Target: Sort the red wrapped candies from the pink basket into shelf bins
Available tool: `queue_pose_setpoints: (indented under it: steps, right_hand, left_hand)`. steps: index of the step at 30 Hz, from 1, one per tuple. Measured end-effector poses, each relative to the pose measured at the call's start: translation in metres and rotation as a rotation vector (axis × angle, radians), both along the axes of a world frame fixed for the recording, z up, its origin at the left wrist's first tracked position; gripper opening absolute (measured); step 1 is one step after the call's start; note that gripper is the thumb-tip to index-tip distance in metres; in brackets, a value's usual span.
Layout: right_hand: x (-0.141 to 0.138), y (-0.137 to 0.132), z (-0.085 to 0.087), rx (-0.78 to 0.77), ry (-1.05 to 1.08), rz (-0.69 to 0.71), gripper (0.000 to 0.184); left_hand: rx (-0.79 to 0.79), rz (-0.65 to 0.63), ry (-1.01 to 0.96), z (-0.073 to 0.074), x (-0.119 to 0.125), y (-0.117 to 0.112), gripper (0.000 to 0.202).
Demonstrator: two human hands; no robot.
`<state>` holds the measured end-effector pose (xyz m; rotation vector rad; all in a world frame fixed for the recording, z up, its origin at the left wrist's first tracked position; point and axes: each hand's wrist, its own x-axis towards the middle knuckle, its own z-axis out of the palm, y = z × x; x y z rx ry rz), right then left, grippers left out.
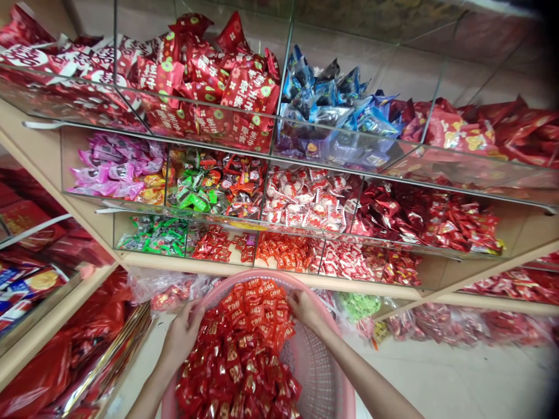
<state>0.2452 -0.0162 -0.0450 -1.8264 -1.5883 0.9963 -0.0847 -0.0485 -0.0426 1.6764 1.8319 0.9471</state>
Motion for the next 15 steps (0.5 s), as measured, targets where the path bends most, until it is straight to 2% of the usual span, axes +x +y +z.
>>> queue_pose_setpoints:
  steps: [4, 9, 12, 15]
  right_hand:
    - [0.01, 0.011, 0.028, 0.198, -0.289, 0.038, 0.022]
    - [0.015, 0.054, 0.065, 0.251, -0.465, 0.013, 0.017]
    - [0.01, 0.083, 0.07, 0.175, -0.571, -0.027, 0.015]
    - [0.003, 0.103, 0.063, 0.051, -0.642, -0.02, 0.021]
  left_hand:
    - [0.022, 0.004, 0.006, 0.001, 0.0, 0.001, 0.037]
    - [0.005, 0.005, -0.001, 0.001, 0.001, 0.001, 0.037]
    - [-0.002, 0.006, 0.001, 0.003, 0.001, 0.0, 0.037]
    - [-0.02, 0.006, 0.001, 0.006, 0.002, -0.001, 0.037]
